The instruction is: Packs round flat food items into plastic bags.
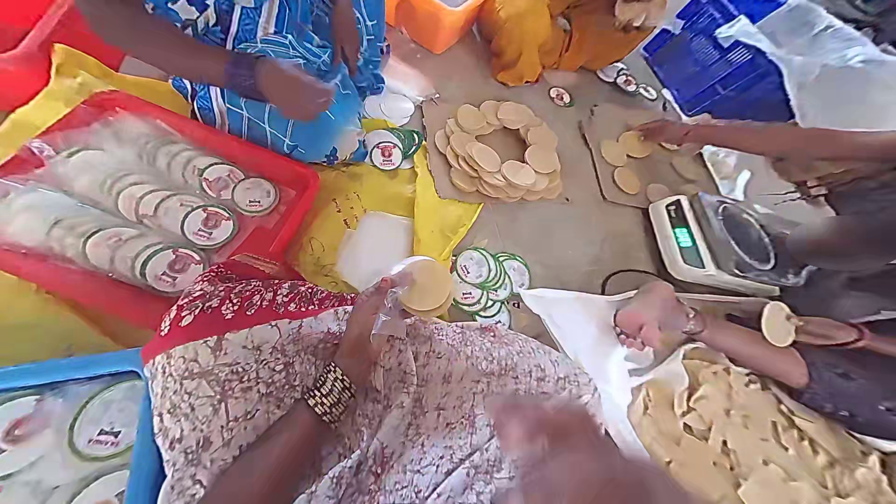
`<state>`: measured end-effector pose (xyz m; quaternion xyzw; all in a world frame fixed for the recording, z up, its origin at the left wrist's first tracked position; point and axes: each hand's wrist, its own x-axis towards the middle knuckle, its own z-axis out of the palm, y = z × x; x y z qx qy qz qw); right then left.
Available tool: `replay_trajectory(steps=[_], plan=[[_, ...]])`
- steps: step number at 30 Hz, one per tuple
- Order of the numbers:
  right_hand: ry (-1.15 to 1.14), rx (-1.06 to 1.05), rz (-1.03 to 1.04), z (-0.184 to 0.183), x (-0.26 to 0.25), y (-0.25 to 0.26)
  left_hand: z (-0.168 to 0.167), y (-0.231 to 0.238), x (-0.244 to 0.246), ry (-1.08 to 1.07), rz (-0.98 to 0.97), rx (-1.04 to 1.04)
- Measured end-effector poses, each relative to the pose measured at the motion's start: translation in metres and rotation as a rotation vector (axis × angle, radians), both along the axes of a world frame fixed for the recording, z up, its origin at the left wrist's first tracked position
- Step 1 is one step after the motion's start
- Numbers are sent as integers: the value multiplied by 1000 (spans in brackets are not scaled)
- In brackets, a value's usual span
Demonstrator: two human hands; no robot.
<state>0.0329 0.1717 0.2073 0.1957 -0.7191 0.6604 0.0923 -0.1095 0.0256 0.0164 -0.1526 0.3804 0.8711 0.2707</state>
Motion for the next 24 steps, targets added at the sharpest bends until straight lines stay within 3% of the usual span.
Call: replay_trajectory(steps=[4,7,10,15,18,24], plan=[[-240,578,-590,-130,-87,88,-1,0,-2,39,35,7],[-616,974,-483,-187,-124,121,3,1,-4,22,70,-2],[-762,1222,-361,-222,-138,121,2,0,-5,26,59,7],[-636,1335,-421,-232,-133,110,3,1,-5,23,59,15],[-661,1244,-515,-219,-131,114,4,0,-4,46,48,4],[-500,1047,-776,-197,-108,121,9,0,-3,45,40,-13]])
